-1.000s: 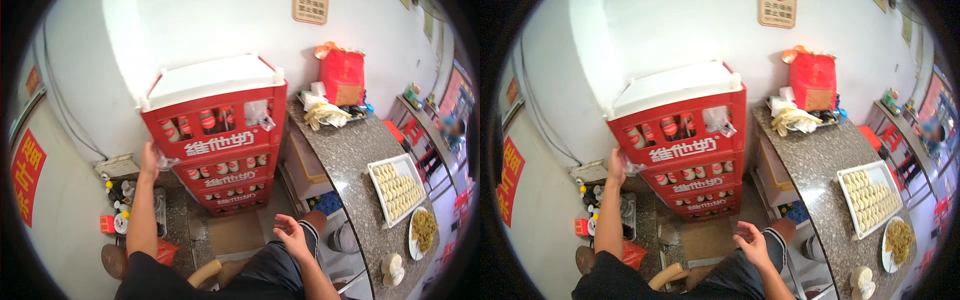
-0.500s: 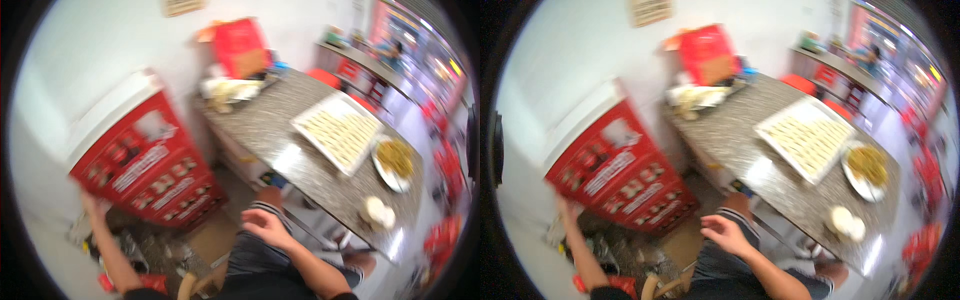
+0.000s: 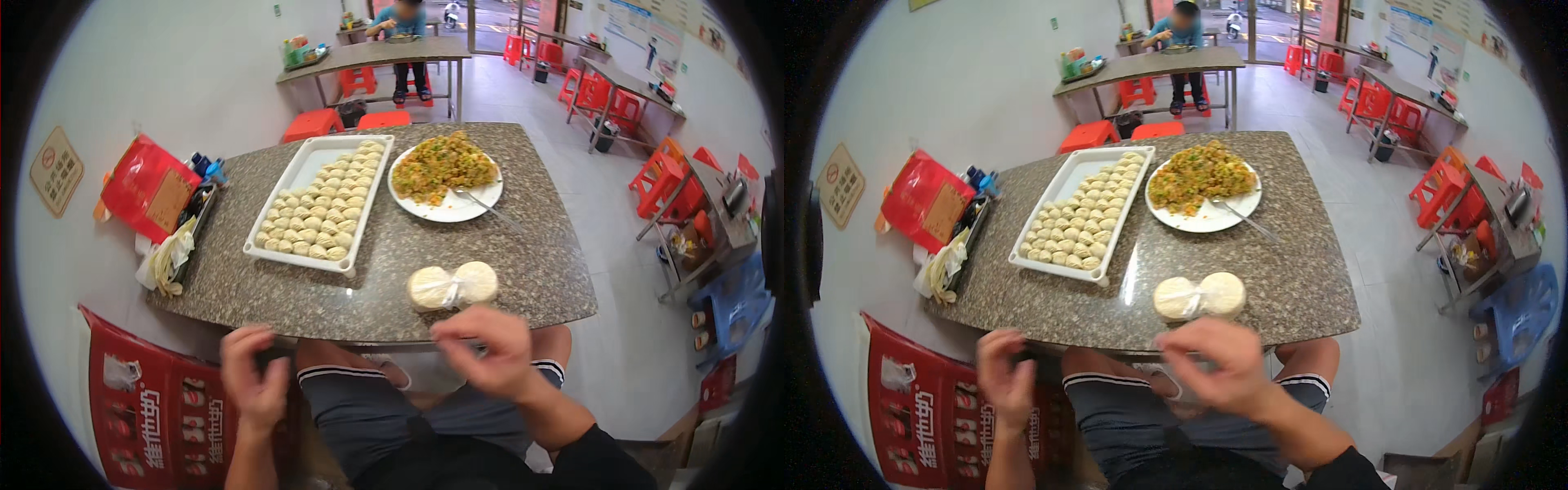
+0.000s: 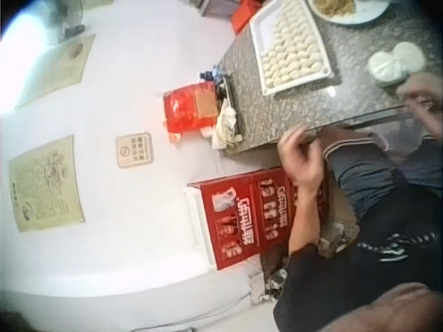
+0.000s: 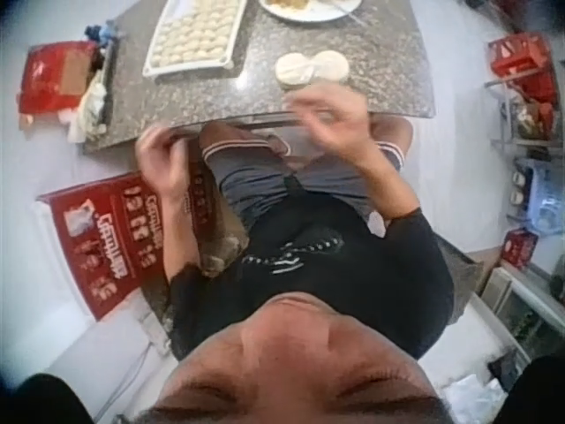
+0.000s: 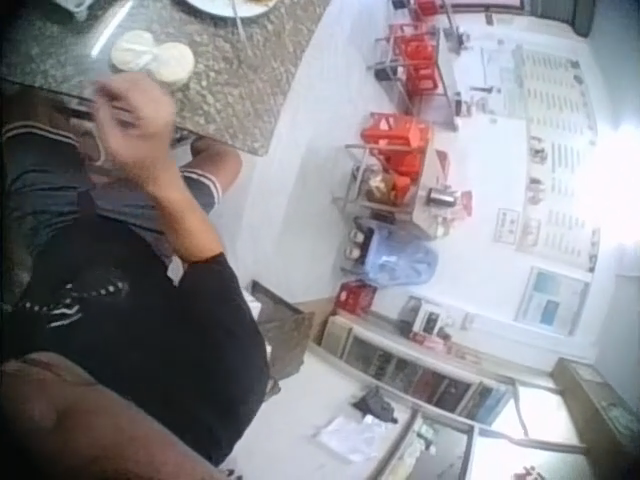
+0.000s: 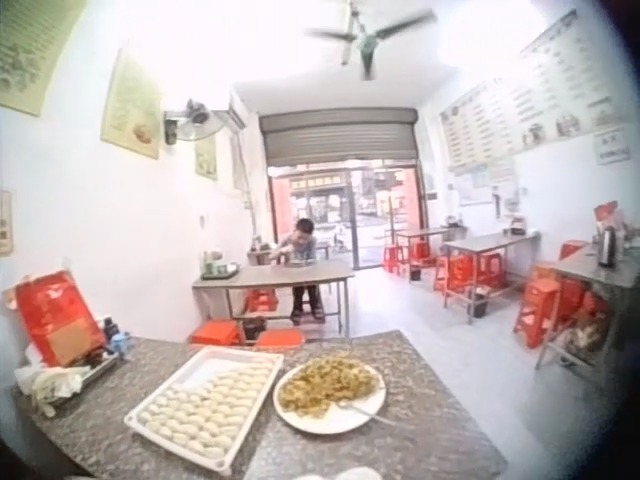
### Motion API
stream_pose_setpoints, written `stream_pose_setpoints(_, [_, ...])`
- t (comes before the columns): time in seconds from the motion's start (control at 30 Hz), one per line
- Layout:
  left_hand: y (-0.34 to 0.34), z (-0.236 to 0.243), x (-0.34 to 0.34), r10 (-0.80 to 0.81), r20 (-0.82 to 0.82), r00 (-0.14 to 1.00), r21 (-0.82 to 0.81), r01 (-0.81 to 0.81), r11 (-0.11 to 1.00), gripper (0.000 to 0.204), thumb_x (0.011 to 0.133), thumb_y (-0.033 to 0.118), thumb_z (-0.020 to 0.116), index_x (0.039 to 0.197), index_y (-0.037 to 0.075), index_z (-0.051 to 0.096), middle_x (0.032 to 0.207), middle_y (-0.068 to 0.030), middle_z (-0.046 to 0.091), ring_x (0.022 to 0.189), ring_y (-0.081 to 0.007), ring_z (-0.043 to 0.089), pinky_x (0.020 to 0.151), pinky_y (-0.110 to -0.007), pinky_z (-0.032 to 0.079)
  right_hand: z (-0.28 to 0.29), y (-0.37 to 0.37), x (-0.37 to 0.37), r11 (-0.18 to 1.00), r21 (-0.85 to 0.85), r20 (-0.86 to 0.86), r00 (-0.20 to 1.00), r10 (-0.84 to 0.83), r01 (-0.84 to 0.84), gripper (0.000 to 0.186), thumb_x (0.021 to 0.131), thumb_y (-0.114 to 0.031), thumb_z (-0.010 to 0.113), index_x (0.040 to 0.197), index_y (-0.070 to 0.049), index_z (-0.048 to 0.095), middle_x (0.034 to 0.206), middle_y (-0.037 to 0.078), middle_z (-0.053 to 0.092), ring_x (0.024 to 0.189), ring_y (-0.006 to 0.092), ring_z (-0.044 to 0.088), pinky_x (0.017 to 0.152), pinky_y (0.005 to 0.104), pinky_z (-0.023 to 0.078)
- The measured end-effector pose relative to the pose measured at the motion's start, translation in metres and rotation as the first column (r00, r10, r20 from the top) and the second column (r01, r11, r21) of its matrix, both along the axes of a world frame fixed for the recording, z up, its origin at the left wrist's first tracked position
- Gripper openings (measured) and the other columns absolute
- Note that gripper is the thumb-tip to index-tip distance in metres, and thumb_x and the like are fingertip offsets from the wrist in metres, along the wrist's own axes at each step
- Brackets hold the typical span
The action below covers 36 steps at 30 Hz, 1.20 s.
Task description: Manually fill and fold dough wrappers to make individual dumplings, placing them in a tray.
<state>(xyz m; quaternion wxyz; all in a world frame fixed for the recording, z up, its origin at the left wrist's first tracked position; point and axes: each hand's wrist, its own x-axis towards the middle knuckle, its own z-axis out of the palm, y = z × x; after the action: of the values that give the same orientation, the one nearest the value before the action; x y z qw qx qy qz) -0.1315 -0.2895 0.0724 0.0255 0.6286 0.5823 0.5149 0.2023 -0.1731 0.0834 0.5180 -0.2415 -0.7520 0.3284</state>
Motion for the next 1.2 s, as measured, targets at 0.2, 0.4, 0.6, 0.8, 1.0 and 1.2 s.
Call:
stream_pose_setpoints(0.2, [0.139, -0.005, 0.119, -0.481, -0.202, 0.853, -0.206, 0.443, 0.873, 0.079, 0.076, 0.011, 0.092, 0.146, 0.004, 0.057, 0.146, -0.0184, 0.060, 0.133, -0.0315, 0.060, 0.111, -0.041, 0.049, -0.006, 0.062, 0.049, 0.948, 0.114, 0.327, 0.890, -0.318, 0.297, 0.021, 0.088, -0.012, 0.076, 0.109, -0.008, 0.079, 0.097, 0.009, 0.073, 0.094, 0.0314, 0.071, 0.083, 0.0436, 0.057])
stream_pose_setpoints(0.4, [0.190, -0.035, 0.133, -0.525, 0.141, 0.839, -0.440, 0.528, 0.727, 0.085, 0.068, 0.020, 0.099, 0.144, 0.007, 0.061, 0.130, -0.0197, 0.071, 0.122, -0.0365, 0.069, 0.107, -0.045, 0.053, -0.016, 0.080, 0.035, 0.961, 0.224, 0.450, 0.857, -0.251, 0.164, 0.020, 0.088, -0.016, 0.076, 0.106, -0.008, 0.079, 0.095, 0.010, 0.071, 0.093, 0.0323, 0.071, 0.082, 0.0448, 0.058])
stream_pose_setpoints(0.6, [0.201, -0.018, 0.137, -0.623, -0.055, 0.780, -0.505, 0.517, 0.692, 0.082, 0.070, 0.026, 0.099, 0.142, 0.010, 0.062, 0.123, -0.0145, 0.071, 0.119, -0.0338, 0.070, 0.103, -0.041, 0.054, -0.008, 0.088, 0.038, 0.979, -0.118, 0.407, 0.907, -0.108, 0.169, 0.019, 0.089, -0.013, 0.076, 0.104, -0.003, 0.078, 0.092, 0.013, 0.075, 0.082, 0.0289, 0.074, 0.077, 0.0391, 0.059])
stream_pose_setpoints(0.8, [0.187, -0.029, 0.130, -0.621, 0.073, 0.781, -0.210, 0.620, 0.756, 0.057, 0.082, 0.020, 0.089, 0.131, 0.005, 0.067, 0.128, -0.0175, 0.066, 0.125, -0.0342, 0.064, 0.104, -0.041, 0.052, 0.002, 0.093, 0.043, 0.911, -0.411, 0.209, 0.975, 0.079, 0.014, 0.016, 0.094, -0.010, 0.077, 0.105, 0.000, 0.079, 0.093, 0.010, 0.079, 0.084, 0.0148, 0.073, 0.079, 0.0314, 0.058])
stream_pose_setpoints(1.0, [0.193, -0.023, 0.135, -0.637, 0.057, 0.768, -0.186, 0.636, 0.749, 0.027, 0.085, 0.009, 0.076, 0.110, 0.001, 0.067, 0.114, -0.0161, 0.069, 0.112, -0.0324, 0.068, 0.098, -0.040, 0.053, 0.016, 0.094, 0.044, 0.911, -0.412, 0.125, 0.992, 0.031, 0.024, 0.024, 0.096, -0.014, 0.077, 0.116, 0.000, 0.077, 0.101, 0.008, 0.079, 0.092, 0.0145, 0.073, 0.084, 0.0316, 0.058])
stream_pose_setpoints(1.2, [0.198, -0.011, 0.144, -0.563, 0.092, 0.821, -0.157, 0.570, 0.806, 0.016, 0.087, 0.006, 0.068, 0.101, 0.001, 0.065, 0.096, -0.0124, 0.070, 0.093, -0.0278, 0.070, 0.086, -0.037, 0.053, -0.014, 0.097, 0.046, 0.984, -0.173, 0.282, 0.959, 0.019, 0.031, 0.030, 0.094, -0.017, 0.078, 0.120, -0.002, 0.075, 0.125, 0.012, 0.075, 0.114, 0.0230, 0.071, 0.098, 0.0389, 0.056])
